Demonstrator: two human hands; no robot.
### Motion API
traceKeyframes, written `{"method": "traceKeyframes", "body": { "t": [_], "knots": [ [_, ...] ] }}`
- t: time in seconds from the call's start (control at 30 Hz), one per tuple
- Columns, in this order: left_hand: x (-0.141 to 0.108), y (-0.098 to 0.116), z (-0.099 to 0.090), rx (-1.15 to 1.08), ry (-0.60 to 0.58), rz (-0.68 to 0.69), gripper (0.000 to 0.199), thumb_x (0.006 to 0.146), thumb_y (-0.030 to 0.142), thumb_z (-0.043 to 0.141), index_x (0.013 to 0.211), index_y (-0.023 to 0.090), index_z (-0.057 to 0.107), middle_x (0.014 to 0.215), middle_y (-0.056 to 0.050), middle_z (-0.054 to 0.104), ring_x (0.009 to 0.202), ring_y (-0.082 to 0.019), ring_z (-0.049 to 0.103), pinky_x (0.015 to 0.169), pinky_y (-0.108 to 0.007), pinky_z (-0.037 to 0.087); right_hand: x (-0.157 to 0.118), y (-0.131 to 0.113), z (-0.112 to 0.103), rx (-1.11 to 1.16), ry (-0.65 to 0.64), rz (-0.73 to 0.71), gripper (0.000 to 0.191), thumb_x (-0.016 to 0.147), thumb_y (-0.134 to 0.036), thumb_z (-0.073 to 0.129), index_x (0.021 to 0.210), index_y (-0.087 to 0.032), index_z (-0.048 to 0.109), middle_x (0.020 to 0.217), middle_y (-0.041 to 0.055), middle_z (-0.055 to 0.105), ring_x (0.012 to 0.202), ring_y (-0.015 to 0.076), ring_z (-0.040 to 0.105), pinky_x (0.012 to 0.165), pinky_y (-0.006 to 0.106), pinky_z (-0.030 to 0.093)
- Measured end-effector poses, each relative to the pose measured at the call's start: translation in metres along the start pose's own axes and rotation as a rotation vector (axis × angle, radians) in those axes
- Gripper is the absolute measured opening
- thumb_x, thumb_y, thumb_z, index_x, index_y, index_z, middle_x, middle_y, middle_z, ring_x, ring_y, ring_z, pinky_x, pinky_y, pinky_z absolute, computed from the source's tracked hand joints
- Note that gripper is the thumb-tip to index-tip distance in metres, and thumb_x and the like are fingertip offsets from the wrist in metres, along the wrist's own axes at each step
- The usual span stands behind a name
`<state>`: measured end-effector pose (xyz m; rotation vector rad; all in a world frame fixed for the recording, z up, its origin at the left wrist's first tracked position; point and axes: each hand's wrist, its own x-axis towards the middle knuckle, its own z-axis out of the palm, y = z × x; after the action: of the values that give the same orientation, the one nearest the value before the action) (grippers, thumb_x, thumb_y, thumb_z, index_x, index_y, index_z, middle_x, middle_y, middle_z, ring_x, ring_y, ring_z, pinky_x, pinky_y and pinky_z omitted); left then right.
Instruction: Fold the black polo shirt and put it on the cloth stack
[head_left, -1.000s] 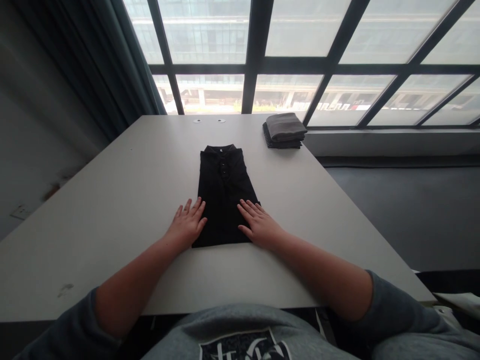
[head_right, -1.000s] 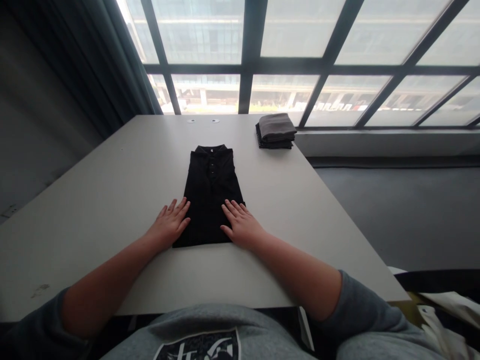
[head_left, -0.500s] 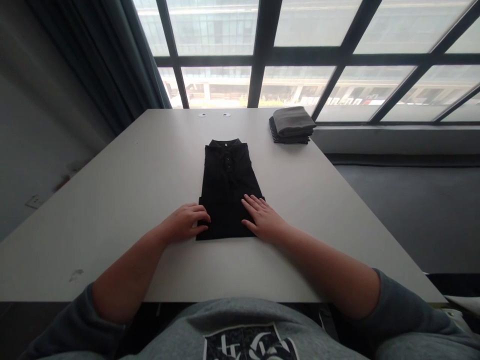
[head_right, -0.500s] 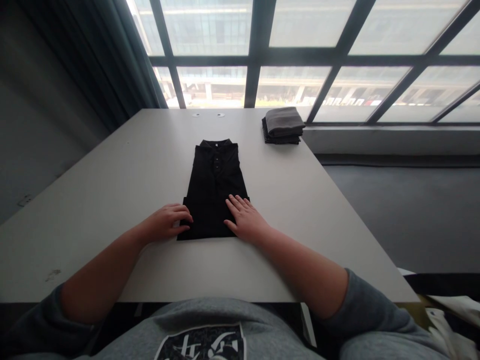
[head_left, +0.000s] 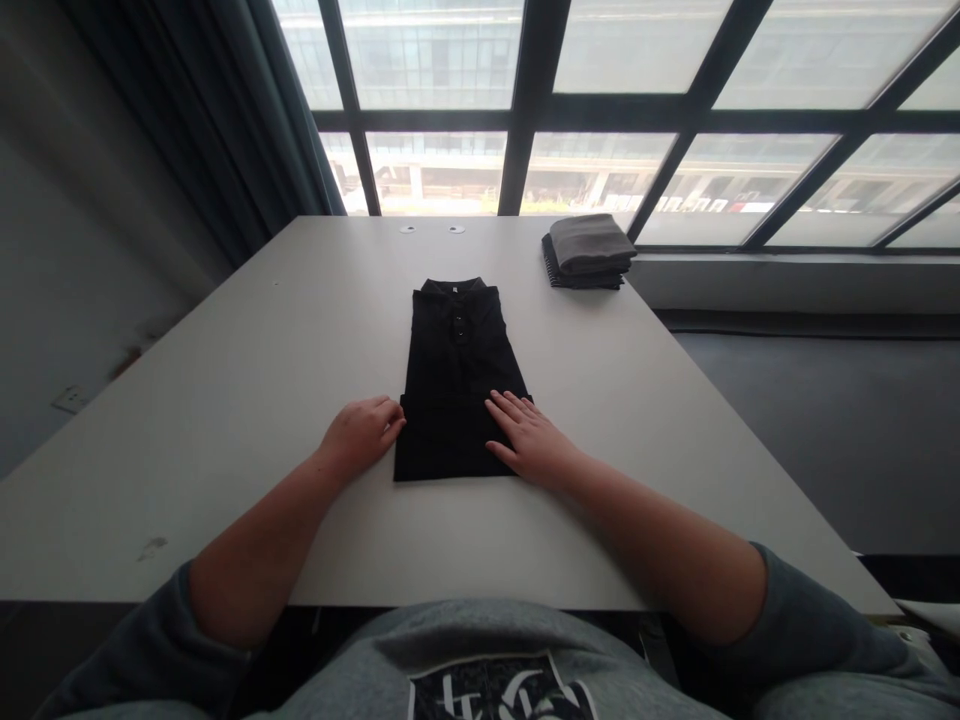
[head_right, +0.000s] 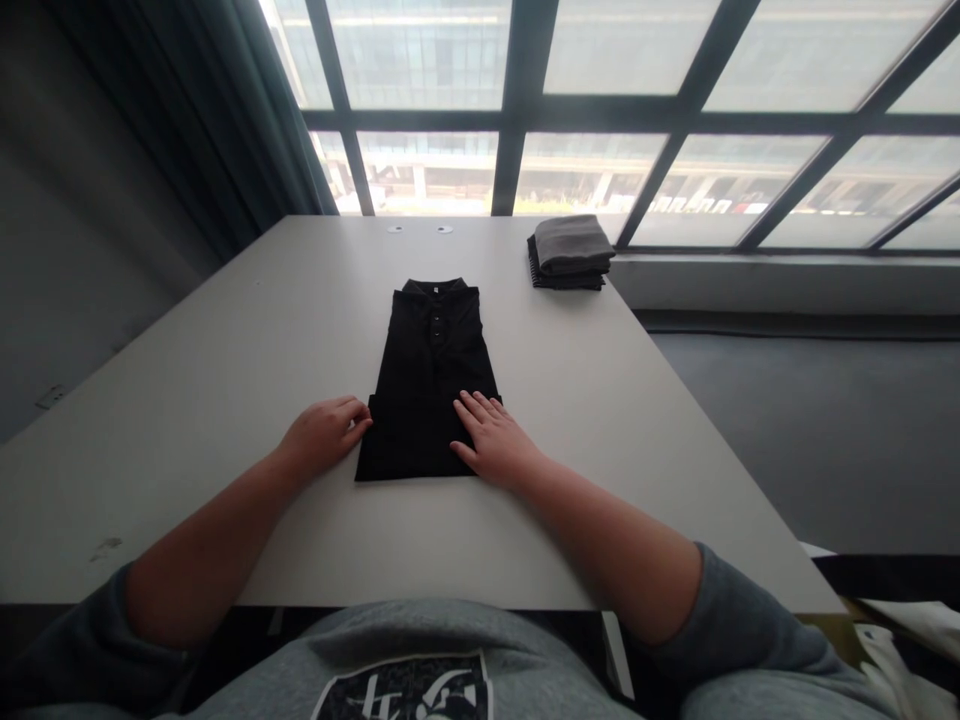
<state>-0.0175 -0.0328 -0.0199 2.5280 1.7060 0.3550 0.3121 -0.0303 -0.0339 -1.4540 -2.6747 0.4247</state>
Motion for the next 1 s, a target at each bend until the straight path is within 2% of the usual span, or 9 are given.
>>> {"method": "traceKeyframes", "body": {
  "t": [0.17, 0.23, 0.33, 0.43, 0.57, 0.67, 0.8, 0.9, 1.0],
  "knots": [
    [0.000, -0.005, -0.002, 0.168, 0.058, -0.251, 0.035, 0.104, 0.037, 0.045, 0.086, 0.020, 0.069, 0.089, -0.012, 0.074, 0.078, -0.027, 0.068, 0.069, -0.035, 0.044, 0.000, 0.001, 0.000, 0.007, 0.010, -0.013, 0.077, 0.104, -0.053, 0.049, 0.169, -0.018, 0.029, 0.176, 0.0107, 0.021, 0.163, 0.0310, 0.017, 0.133, 0.051, 0.018],
    [0.000, -0.008, -0.004, 0.190, 0.068, -0.295, 0.041, 0.105, 0.040, 0.042, 0.084, 0.020, 0.070, 0.084, -0.012, 0.074, 0.078, -0.028, 0.068, 0.070, -0.036, 0.045, 0.000, 0.002, 0.001, 0.008, 0.015, -0.014, 0.077, 0.104, -0.053, 0.049, 0.170, -0.018, 0.029, 0.176, 0.0107, 0.021, 0.163, 0.0312, 0.017, 0.133, 0.052, 0.019],
    [0.000, -0.010, -0.007, 0.171, 0.151, -0.238, 0.030, 0.102, 0.031, 0.047, 0.110, 0.020, 0.073, 0.103, -0.013, 0.076, 0.095, -0.031, 0.070, 0.081, -0.040, 0.049, 0.000, 0.002, 0.001, 0.010, 0.017, -0.015, 0.077, 0.103, -0.053, 0.049, 0.170, -0.019, 0.029, 0.176, 0.0108, 0.021, 0.163, 0.0312, 0.018, 0.133, 0.052, 0.019],
    [0.001, -0.005, -0.004, 0.080, 0.179, -0.119, 0.039, 0.101, 0.028, 0.048, 0.134, 0.020, 0.067, 0.127, -0.014, 0.073, 0.114, -0.033, 0.067, 0.096, -0.045, 0.051, 0.000, 0.000, -0.001, 0.009, 0.012, -0.013, 0.076, 0.104, -0.053, 0.049, 0.170, -0.019, 0.029, 0.176, 0.0106, 0.021, 0.163, 0.0307, 0.018, 0.133, 0.052, 0.019],
    [0.002, 0.009, 0.017, -0.061, 0.090, 0.045, 0.052, 0.107, 0.041, 0.041, 0.148, 0.015, 0.059, 0.151, -0.016, 0.061, 0.139, -0.032, 0.057, 0.117, -0.048, 0.043, -0.001, -0.002, -0.004, -0.002, -0.002, -0.003, 0.076, 0.104, -0.052, 0.051, 0.169, -0.017, 0.031, 0.176, 0.0109, 0.021, 0.163, 0.0311, 0.017, 0.133, 0.051, 0.020],
    [0.002, 0.016, 0.038, -0.065, 0.003, 0.059, 0.063, 0.107, 0.048, 0.041, 0.158, 0.012, 0.049, 0.166, -0.017, 0.045, 0.154, -0.035, 0.040, 0.126, -0.052, 0.033, -0.001, -0.003, -0.005, -0.009, 0.003, 0.000, 0.076, 0.104, -0.051, 0.052, 0.169, -0.016, 0.032, 0.175, 0.0112, 0.021, 0.163, 0.0315, 0.018, 0.133, 0.051, 0.020],
    [0.002, 0.013, 0.052, -0.053, -0.049, 0.068, 0.069, 0.106, 0.053, 0.043, 0.164, 0.017, 0.040, 0.173, -0.013, 0.031, 0.161, -0.036, 0.026, 0.130, -0.054, 0.026, 0.000, -0.004, -0.004, -0.001, 0.009, -0.007, 0.076, 0.103, -0.050, 0.053, 0.169, -0.018, 0.032, 0.175, 0.0113, 0.021, 0.163, 0.0318, 0.019, 0.133, 0.053, 0.021],
    [0.004, 0.007, 0.051, -0.083, -0.082, 0.084, 0.069, 0.105, 0.052, 0.043, 0.165, 0.018, 0.037, 0.175, -0.012, 0.027, 0.162, -0.034, 0.022, 0.131, -0.053, 0.023, 0.000, 0.000, -0.006, 0.036, 0.020, -0.024, 0.074, 0.102, -0.047, 0.057, 0.167, -0.017, 0.037, 0.174, 0.0129, 0.025, 0.162, 0.0332, 0.021, 0.132, 0.053, 0.022],
    [0.006, 0.002, 0.045, -0.140, -0.117, 0.088, 0.071, 0.104, 0.051, 0.047, 0.166, 0.017, 0.036, 0.175, -0.012, 0.026, 0.163, -0.034, 0.020, 0.131, -0.053, 0.023, -0.001, 0.010, -0.015, 0.136, 0.081, -0.140, 0.063, 0.100, -0.039, 0.060, 0.160, -0.020, 0.049, 0.171, 0.0128, 0.035, 0.160, 0.0323, 0.028, 0.129, 0.052, 0.032]
  ]
}}
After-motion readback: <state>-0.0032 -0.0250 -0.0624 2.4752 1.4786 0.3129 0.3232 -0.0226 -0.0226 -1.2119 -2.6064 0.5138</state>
